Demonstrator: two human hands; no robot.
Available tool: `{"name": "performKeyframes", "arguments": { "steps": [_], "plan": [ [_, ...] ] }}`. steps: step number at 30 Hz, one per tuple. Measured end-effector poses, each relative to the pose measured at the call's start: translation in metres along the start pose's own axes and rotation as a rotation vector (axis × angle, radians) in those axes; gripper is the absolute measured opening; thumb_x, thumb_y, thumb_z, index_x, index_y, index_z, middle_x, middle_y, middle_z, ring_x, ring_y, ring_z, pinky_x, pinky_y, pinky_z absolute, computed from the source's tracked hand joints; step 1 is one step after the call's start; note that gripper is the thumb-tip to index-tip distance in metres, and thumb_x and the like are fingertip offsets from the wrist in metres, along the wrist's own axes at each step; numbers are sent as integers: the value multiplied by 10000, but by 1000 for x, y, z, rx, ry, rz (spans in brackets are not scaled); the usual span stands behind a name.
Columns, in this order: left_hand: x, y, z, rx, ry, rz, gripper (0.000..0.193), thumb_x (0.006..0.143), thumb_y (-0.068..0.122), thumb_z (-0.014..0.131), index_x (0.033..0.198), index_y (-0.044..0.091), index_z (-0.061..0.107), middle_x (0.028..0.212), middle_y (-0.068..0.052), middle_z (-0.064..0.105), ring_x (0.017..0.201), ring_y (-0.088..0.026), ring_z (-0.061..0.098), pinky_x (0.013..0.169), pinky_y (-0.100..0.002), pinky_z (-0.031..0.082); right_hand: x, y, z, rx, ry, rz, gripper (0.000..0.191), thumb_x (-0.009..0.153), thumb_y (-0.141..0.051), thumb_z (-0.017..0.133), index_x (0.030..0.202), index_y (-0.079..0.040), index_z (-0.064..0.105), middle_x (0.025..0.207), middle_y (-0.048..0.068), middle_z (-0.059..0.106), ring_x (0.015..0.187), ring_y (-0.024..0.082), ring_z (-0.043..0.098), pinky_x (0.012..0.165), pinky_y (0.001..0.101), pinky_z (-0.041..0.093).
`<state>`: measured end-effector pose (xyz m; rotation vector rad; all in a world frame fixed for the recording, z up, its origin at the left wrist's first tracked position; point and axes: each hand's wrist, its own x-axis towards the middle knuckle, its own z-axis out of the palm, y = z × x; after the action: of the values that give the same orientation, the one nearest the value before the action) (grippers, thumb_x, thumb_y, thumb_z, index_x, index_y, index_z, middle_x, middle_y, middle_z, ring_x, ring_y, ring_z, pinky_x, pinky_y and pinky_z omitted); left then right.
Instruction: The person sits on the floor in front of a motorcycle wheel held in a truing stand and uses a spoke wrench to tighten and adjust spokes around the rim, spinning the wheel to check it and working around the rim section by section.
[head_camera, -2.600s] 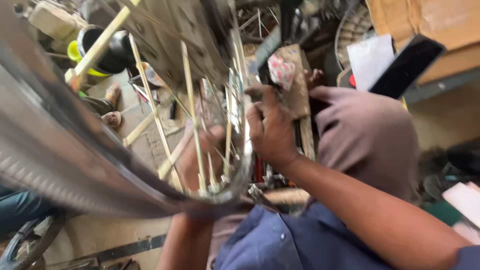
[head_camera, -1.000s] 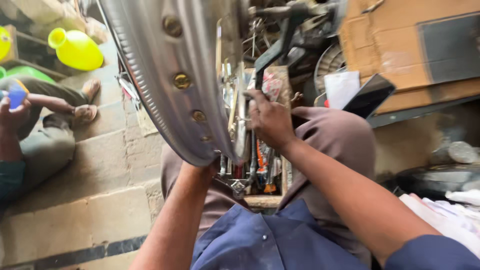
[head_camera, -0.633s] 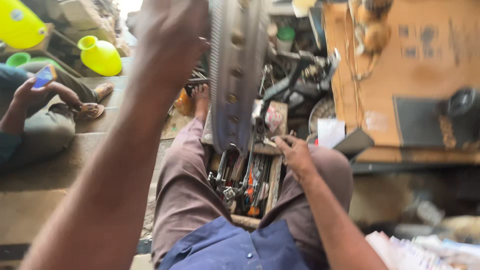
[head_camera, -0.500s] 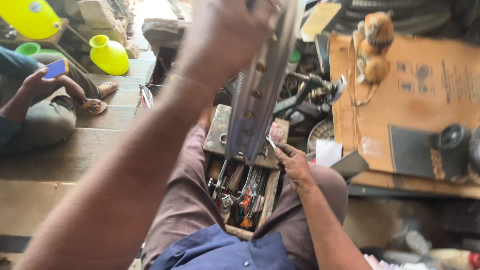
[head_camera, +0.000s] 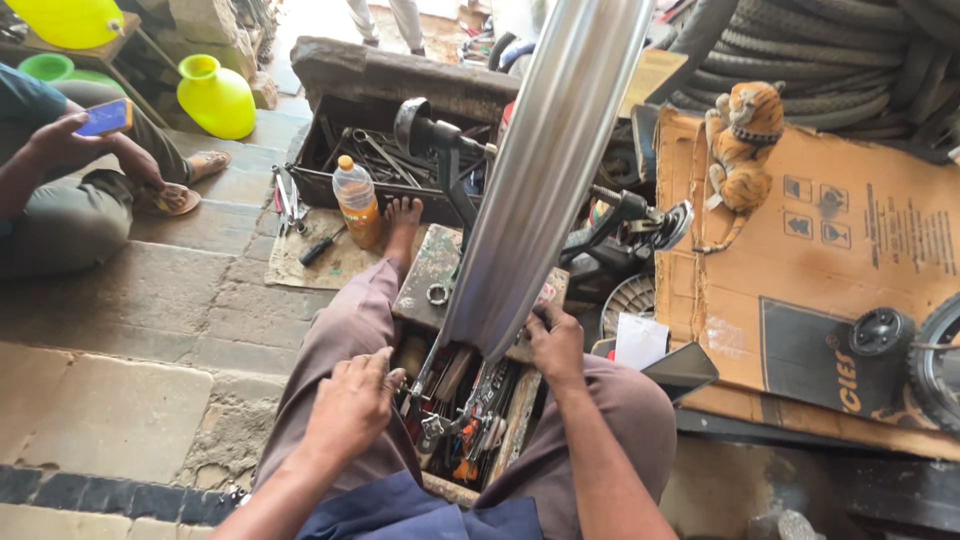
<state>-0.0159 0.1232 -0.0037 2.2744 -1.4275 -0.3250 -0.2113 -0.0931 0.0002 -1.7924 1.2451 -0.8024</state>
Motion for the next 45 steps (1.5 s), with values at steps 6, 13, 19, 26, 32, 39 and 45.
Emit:
{"name": "performKeyframes", "arguments": {
  "steps": [6,13,19,26,32,39,45],
  "plan": [
    [-1,-20,10,-16,-44,-10,497,912,372,635,1302,65,619,1124,-142,716,1060,-352,640,898,-500,495,-1,9,3,-24,0,99,215,909,-193,740,1058,-40,762,812,127,791,695,156,735,669,323,578],
    [12,17,-20,-186,-87,-83,502,919,355,654,1328,68,616,1088,-175,722,1050,-348,661,920,-495,493,0,20,6,-95,2,88,201,913,-210,755,1044,-58,775,866,109,798,730,159,757,699,321,586],
    [22,45,-48,-339,-62,-55,432,931,290,670,1275,29,651,1135,-191,730,1101,-340,688,964,-440,515,-1,22,7,-80,-9,108,188,931,-210,728,1037,-61,772,873,98,804,726,157,755,696,319,594],
    [26,67,-68,-470,-98,-134,421,910,245,694,1283,53,653,1089,-158,752,995,-250,758,878,-369,575,-1,22,8,-64,4,88,170,937,-177,714,1038,-51,767,886,102,804,742,162,764,703,322,597],
    [26,77,-77,-494,-65,-96,412,896,210,716,1276,62,656,1073,-136,756,977,-231,761,863,-364,585,-1,21,8,-96,2,88,173,935,-184,716,1043,-60,771,891,103,798,750,173,766,713,334,597],
    [26,87,-87,-460,-15,14,540,822,133,740,1340,56,609,1156,-132,728,1009,-224,748,901,-364,580,-3,16,7,-82,0,93,178,944,-177,698,1065,-63,761,891,106,799,764,184,772,717,342,598],
    [28,99,-95,-453,24,93,496,854,198,776,1301,45,625,1167,-147,712,1047,-248,729,897,-375,569,-3,17,8,-110,-38,183,163,958,-209,682,1053,-103,760,913,73,800,782,167,769,734,327,619]
  ]
}}
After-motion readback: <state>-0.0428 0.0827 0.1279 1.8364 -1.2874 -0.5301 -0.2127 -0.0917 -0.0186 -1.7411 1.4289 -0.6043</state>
